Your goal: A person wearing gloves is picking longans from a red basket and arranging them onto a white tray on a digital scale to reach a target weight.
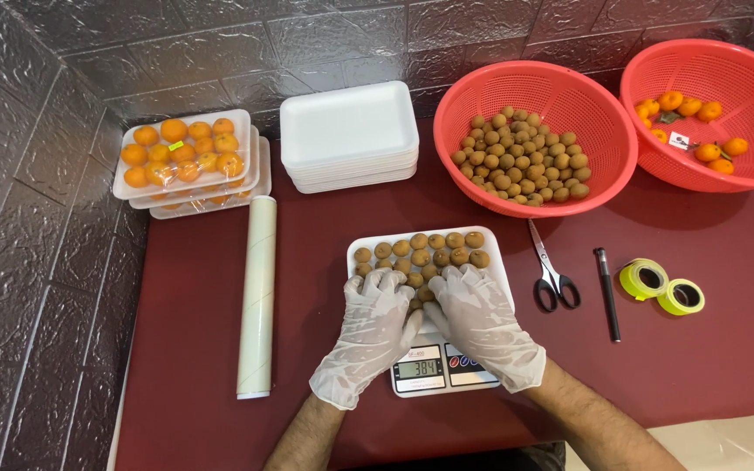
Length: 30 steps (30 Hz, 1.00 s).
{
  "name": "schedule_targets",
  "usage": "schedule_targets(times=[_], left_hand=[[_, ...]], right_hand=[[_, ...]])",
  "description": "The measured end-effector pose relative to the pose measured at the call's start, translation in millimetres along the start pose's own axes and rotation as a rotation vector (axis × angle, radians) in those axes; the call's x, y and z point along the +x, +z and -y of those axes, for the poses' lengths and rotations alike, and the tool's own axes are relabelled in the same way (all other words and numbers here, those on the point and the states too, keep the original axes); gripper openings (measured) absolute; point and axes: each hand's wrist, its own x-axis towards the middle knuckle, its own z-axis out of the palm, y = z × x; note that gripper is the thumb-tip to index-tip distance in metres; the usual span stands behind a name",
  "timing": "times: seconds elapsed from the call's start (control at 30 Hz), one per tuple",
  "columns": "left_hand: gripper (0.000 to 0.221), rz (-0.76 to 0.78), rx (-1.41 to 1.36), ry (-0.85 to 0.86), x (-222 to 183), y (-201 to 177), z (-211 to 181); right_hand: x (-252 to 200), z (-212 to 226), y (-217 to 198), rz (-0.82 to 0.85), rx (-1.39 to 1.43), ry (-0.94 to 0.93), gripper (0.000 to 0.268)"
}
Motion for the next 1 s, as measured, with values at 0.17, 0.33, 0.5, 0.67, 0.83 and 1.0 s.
schedule_targets(times=[0.17, 0.33, 0.5, 0.67, 0.83, 1.0], left_hand=[[0.031, 0.015, 0.005, -0.01, -0.4, -5.9, -4.0], [0.036, 0.056, 0.018, -0.018, -3.7, -7.1, -4.2], [0.023, 0.0, 0.065, -0.015, 0.5, -1.5, -5.0], [0.024, -0.025, 0.074, -0.04, 4.8, 1.4, -6.3], [0.028, -0.037, 0.111, -0.066, 3.1, 4.5, -6.3], [0.032, 0.004, 0.092, -0.137, 1.7, 0.4, -7.4]], right_hand=[[-3.9, -0.7, -7.4, 0.035, 0.077, 0.025, 0.025], [-3.7, 2.1, -28.1, 0.056, 0.171, 0.055, 0.023], [-4.4, 0.2, -12.8, 0.067, 0.14, 0.035, 0.021], [-6.0, 5.7, 4.2, 0.029, 0.082, 0.07, 0.021], [-6.6, 5.9, 16.9, -0.003, 0.033, 0.103, 0.021], [-9.2, 2.1, 23.9, -0.055, 0.059, 0.093, 0.025]])
